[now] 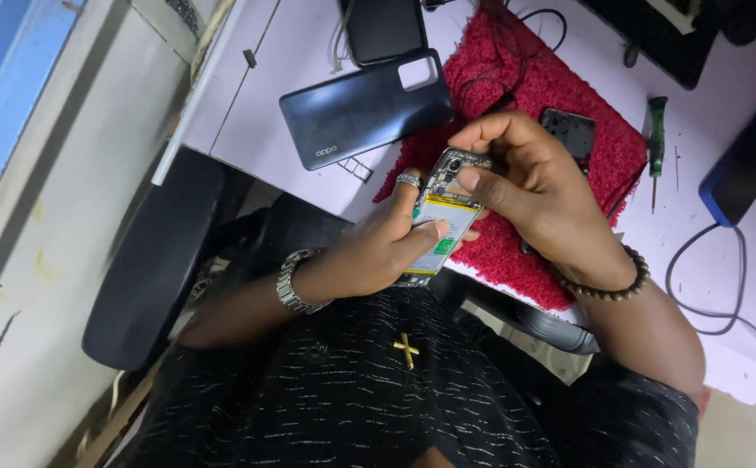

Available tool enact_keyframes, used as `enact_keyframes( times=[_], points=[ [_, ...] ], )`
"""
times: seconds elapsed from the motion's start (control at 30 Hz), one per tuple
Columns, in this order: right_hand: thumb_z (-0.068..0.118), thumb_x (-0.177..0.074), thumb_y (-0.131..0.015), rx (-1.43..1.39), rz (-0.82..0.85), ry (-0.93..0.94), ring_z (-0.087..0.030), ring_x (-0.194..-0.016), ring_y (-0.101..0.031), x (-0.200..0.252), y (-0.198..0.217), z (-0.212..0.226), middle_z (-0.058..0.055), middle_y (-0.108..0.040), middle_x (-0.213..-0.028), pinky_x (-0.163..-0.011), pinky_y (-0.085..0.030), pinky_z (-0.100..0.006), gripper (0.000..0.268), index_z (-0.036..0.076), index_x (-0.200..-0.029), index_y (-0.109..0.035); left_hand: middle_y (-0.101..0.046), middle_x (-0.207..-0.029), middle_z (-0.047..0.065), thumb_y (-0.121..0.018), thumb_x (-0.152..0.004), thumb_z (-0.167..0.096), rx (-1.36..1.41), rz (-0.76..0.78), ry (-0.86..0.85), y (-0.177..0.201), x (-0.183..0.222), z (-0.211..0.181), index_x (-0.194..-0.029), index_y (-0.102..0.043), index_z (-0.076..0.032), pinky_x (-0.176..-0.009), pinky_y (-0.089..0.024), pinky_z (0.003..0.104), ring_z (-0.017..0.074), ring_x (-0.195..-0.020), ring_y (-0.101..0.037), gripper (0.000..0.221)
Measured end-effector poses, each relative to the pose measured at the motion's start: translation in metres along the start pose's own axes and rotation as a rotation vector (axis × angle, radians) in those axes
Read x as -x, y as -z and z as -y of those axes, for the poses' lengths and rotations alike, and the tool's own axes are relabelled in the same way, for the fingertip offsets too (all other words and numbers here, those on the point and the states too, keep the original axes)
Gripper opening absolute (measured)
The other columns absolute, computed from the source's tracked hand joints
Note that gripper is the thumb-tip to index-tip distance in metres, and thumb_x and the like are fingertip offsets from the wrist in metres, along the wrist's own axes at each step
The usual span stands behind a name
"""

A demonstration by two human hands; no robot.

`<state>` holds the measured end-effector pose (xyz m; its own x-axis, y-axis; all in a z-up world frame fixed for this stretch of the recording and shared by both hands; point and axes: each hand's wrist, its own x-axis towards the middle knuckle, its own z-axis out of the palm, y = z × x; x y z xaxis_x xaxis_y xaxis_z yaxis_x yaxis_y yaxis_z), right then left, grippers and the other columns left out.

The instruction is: Disassembling a mobile phone to disconnect internal motherboard cables using a screwdriver and manual prying.

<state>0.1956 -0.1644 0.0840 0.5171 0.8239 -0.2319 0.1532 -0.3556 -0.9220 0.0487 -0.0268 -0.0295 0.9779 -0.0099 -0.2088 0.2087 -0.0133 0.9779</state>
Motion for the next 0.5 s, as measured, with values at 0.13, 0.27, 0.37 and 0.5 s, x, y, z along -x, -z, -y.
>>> enact_keyframes(
  times=[0.13,0.27,0.37,0.5],
  points=[
    [0.015,-0.107,-0.066,0.011,-0.031,-0.016,-0.012,-0.106,-0.063,0.000,-0.005,-0.002,-0.003,-0.062,-0.118,-0.090,-0.057,-0.024,0.025,0.008,-0.130,-0.062,-0.065,-0.128,0.021,-0.050,-0.108,-0.037,-0.014,-0.006,-0.097,-0.004,0.001,0.005,-0.130,-0.037,-0.003,-0.096,-0.053,0.043,0.0296,-0.118,-0.065,0.042],
    [0.013,-0.107,-0.068,-0.030,-0.065,-0.027,-0.011,-0.098,-0.065,0.000,-0.009,-0.004,-0.003,-0.063,-0.113,-0.085,-0.059,-0.023,0.021,0.008,-0.126,-0.062,-0.063,-0.124,0.024,-0.051,-0.109,-0.033,-0.034,-0.018,-0.169,-0.006,0.001,0.008,-0.134,-0.035,0.001,-0.093,-0.051,0.045,0.0333,-0.112,-0.065,0.045],
    [0.013,-0.107,-0.069,0.002,-0.084,-0.020,-0.010,-0.099,-0.062,0.000,-0.011,-0.004,-0.002,-0.062,-0.113,-0.087,-0.057,-0.022,0.019,0.008,-0.124,-0.062,-0.063,-0.129,0.027,-0.051,-0.108,-0.034,-0.046,-0.011,-0.163,-0.008,-0.001,0.011,-0.142,-0.033,0.005,-0.096,-0.052,0.046,0.0361,-0.118,-0.066,0.055],
    [0.013,-0.107,-0.069,0.057,-0.090,-0.005,-0.011,-0.097,-0.063,0.000,-0.012,-0.005,-0.002,-0.062,-0.113,-0.087,-0.059,-0.024,0.018,0.008,-0.123,-0.062,-0.062,-0.123,0.023,-0.049,-0.110,-0.032,-0.036,-0.015,-0.225,-0.010,-0.001,0.013,-0.140,-0.033,0.006,-0.095,-0.051,0.045,0.0326,-0.113,-0.064,0.051]
  ],
)
